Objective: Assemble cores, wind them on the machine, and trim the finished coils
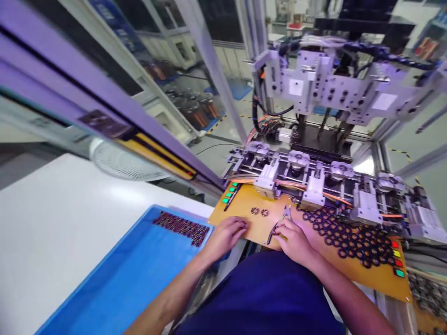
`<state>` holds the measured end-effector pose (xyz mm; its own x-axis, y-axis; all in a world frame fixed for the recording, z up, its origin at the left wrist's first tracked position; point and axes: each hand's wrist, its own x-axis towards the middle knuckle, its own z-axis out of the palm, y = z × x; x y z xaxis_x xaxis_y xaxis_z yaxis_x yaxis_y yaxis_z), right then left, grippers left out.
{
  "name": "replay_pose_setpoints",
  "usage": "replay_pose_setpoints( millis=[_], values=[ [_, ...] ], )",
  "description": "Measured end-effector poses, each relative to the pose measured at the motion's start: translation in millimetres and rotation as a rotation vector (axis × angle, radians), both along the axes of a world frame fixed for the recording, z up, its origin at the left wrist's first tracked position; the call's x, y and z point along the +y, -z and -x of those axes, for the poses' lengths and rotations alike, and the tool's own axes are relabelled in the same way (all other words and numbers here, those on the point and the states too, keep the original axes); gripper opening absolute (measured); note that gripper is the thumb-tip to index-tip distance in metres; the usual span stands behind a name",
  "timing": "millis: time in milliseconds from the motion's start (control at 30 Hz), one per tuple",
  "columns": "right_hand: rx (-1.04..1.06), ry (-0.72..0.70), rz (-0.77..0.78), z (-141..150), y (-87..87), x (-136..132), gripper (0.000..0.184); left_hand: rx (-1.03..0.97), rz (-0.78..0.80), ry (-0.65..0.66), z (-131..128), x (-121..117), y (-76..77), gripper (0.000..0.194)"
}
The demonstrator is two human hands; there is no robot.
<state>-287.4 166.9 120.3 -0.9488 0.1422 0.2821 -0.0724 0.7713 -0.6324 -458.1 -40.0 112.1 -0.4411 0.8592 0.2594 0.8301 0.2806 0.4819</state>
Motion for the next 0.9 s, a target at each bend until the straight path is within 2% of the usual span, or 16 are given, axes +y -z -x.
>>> replay_pose_setpoints(
  millis=[67,133,200,267,367,467,567,667,767,900],
  values=[
    [0.003,-0.05,-0.059,29.2,16.5,-16.5,0.013,0.008,0.038,-0.002,-4.0,8.0,12.7,0.013],
    [0.009,-0.067,-0.117,48.6,23.4,-26.4,0.018,0.014,0.054,-0.018,-4.2,19.2,21.2,0.013],
    [0.018,-0.059,-0.161,56.4,24.0,-30.4,0.021,0.021,0.043,-0.04,-2.3,27.2,26.6,0.014],
    [0.029,-0.028,-0.198,50.4,20.4,-29.6,0.022,0.03,0.002,-0.063,-2.7,26.9,27.3,0.015],
    [0.037,0.07,-0.247,15.1,11.0,-21.4,0.021,0.047,-0.111,-0.108,-14.6,9.4,18.5,0.015],
    [0.012,0.252,-0.303,-43.0,3.9,-6.6,0.021,0.05,-0.247,-0.162,-31.6,-16.6,9.6,0.017],
    [-0.033,0.508,-0.362,-105.4,5.9,10.5,0.023,0.07,-0.348,-0.196,-38.9,-32.0,14.0,0.028],
    [-0.07,0.73,-0.389,-151.2,16.9,22.8,0.022,0.065,-0.36,-0.227,-39.7,-28.8,23.4,0.037],
    [-0.091,0.822,-0.377,-165.8,29.5,27.0,0.019,0.036,-0.351,-0.159,-41.1,-12.7,20.6,0.037],
    [-0.089,0.874,-0.351,-155.1,38.5,25.1,0.014,0.024,-0.366,-0.04,-42.6,14.6,-2.2,0.031]
  ],
)
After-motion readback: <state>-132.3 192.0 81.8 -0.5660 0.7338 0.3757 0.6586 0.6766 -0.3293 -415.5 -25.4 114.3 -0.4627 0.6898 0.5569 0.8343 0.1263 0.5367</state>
